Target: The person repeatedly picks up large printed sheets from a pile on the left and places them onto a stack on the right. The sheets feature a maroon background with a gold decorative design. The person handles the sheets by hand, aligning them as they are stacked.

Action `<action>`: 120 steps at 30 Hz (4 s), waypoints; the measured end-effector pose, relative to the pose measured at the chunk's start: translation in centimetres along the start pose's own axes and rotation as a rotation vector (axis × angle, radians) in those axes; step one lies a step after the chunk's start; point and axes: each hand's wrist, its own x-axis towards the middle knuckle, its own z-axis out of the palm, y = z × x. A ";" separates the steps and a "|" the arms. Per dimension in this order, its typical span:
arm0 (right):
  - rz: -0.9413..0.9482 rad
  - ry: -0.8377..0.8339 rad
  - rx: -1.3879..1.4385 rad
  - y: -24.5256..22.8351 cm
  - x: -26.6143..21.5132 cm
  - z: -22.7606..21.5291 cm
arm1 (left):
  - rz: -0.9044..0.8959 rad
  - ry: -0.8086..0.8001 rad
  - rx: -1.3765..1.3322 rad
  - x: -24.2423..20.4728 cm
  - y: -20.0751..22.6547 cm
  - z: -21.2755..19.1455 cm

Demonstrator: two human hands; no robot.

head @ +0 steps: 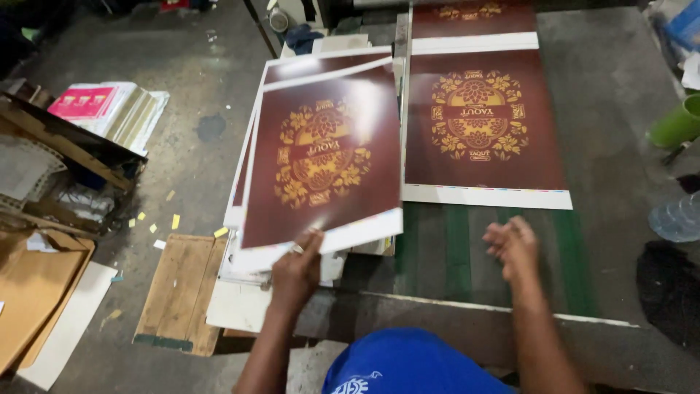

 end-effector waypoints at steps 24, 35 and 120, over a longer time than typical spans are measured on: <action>-0.185 0.075 0.263 5.2 -8.8 -6.7 | 0.004 -0.351 0.311 5.9 -3.5 5.3; -0.130 0.220 0.225 10.6 -11.0 -16.6 | 0.211 -0.472 0.372 6.7 -8.4 4.9; -0.136 0.082 -0.010 3.3 -2.6 -9.4 | 0.096 -0.294 0.058 0.1 -0.5 1.7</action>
